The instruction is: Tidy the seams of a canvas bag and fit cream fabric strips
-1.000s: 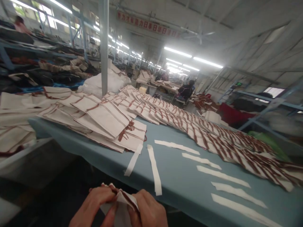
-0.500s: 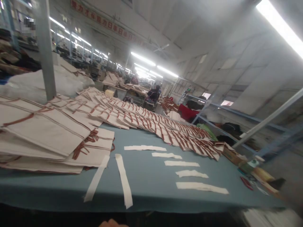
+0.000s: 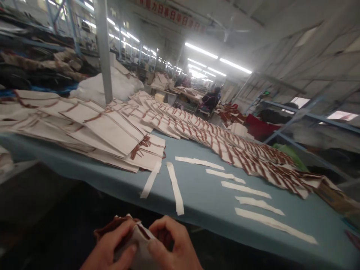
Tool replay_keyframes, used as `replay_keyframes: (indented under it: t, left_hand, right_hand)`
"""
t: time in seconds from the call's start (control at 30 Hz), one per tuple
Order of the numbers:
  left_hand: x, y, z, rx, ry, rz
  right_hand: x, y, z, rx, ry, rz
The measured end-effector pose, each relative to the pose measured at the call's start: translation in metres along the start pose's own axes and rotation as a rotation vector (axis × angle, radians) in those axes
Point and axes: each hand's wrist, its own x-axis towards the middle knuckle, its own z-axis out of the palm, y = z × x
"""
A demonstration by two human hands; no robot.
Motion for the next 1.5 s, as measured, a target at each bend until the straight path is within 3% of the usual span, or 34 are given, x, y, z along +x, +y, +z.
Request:
replay_keyframes:
  t: [0.23, 0.37, 0.57, 0.8, 0.97, 1.13, 1.23, 1.37, 1.5]
  left_hand:
    - [-0.004, 0.037, -0.019, -0.151, -0.031, -0.19]
    - [0.0, 0.049, -0.027, -0.285, -0.105, -0.248]
    - [0.007, 0.061, -0.032, -0.313, -0.177, -0.294]
    - [0.002, 0.061, -0.032, -0.224, -0.139, -0.247]
    - [0.004, 0.063, -0.031, -0.27, -0.231, -0.249]
    - [0.0, 0.07, -0.03, -0.251, -0.127, -0.326]
    - [-0.006, 0.07, -0.033, -0.21, -0.126, -0.353]
    - [-0.009, 0.059, -0.037, -0.172, -0.109, -0.371]
    - [-0.006, 0.036, -0.034, -0.28, -0.216, -0.375]
  right_hand:
    - [0.004, -0.014, 0.021, 0.172, -0.107, 0.138]
    - [0.007, -0.016, 0.028, 0.136, -0.103, 0.128]
    - [0.014, -0.023, 0.028, 0.15, -0.14, 0.158]
    - [0.017, -0.019, 0.021, 0.323, -0.264, 0.21]
    - [0.017, -0.014, 0.024, 0.286, -0.269, 0.234]
    - [0.017, -0.013, 0.03, 0.214, -0.27, 0.267]
    - [0.018, -0.019, 0.03, 0.144, -0.288, 0.263]
    - [0.018, -0.03, 0.032, 0.014, -0.244, 0.182]
    - [0.014, -0.03, 0.042, -0.127, -0.163, 0.1]
